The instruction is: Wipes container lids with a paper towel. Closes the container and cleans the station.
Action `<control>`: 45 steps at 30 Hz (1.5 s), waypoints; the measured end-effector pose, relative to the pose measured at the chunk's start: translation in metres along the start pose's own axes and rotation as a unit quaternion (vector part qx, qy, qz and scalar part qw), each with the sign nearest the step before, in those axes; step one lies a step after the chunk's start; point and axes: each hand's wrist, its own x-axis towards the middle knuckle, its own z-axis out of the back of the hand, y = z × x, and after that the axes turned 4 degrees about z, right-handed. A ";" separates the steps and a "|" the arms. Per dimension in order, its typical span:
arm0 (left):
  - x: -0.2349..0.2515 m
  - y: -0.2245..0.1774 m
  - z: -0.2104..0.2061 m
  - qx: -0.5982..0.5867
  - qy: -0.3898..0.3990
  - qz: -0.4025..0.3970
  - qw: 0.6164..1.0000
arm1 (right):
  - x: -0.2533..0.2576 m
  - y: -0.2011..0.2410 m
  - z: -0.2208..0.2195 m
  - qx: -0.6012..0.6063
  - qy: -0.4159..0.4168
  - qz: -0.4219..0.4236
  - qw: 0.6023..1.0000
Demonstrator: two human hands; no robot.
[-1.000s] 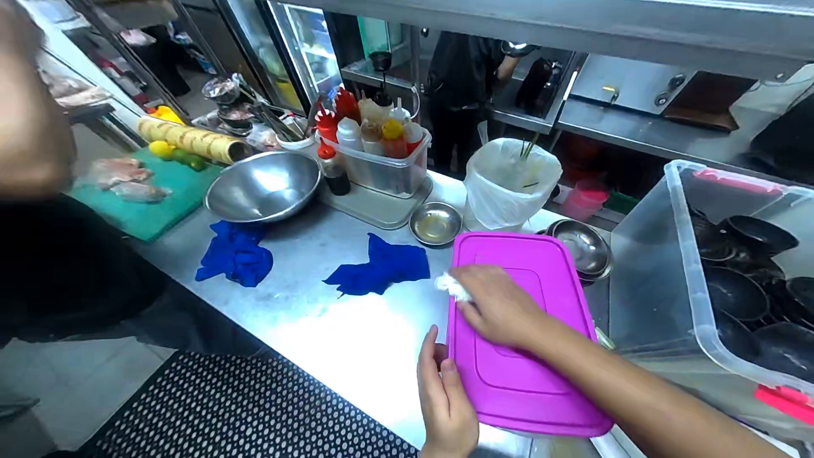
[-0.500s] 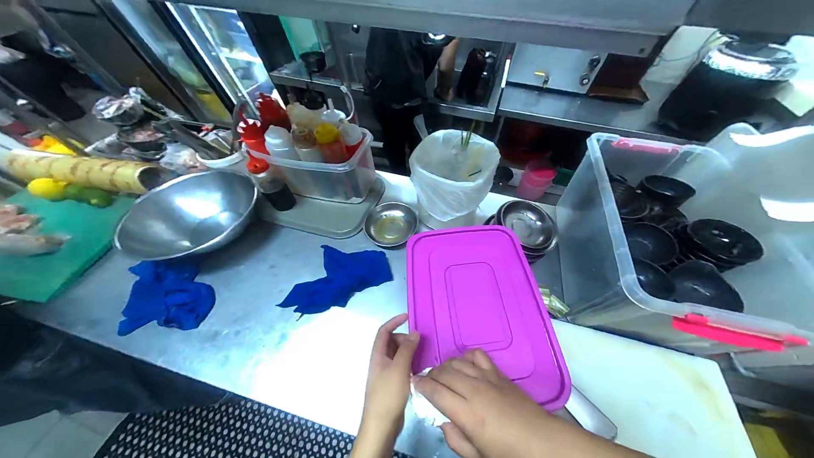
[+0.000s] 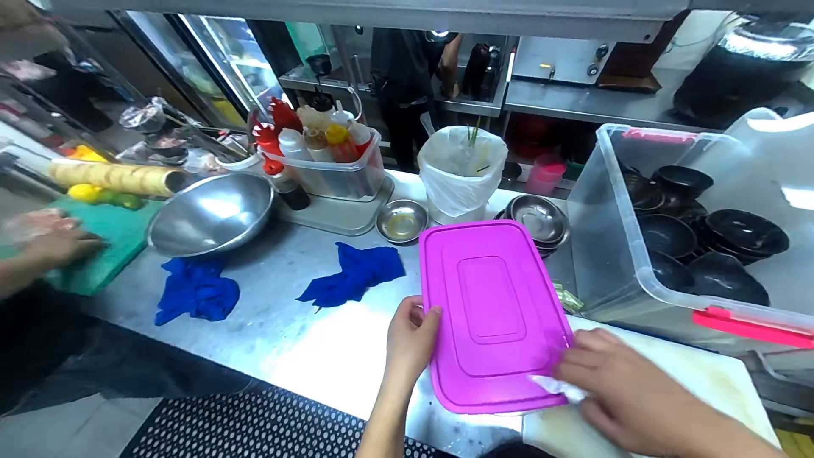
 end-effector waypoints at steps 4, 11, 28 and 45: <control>-0.001 -0.008 0.001 0.063 0.028 0.032 0.997 | -0.036 -0.034 0.018 0.189 -0.133 -0.102 0.967; -0.035 -0.033 -0.004 0.011 -0.010 0.008 1.000 | -0.083 -0.026 -0.019 0.391 -0.284 -0.262 0.835; -0.072 0.077 0.231 -0.015 -0.100 -0.003 0.995 | -0.136 -0.016 -0.055 0.337 -0.221 -0.412 0.817; 0.036 0.085 0.202 0.284 -0.199 0.053 0.937 | -0.084 -0.002 -0.067 0.283 -0.217 -0.403 0.843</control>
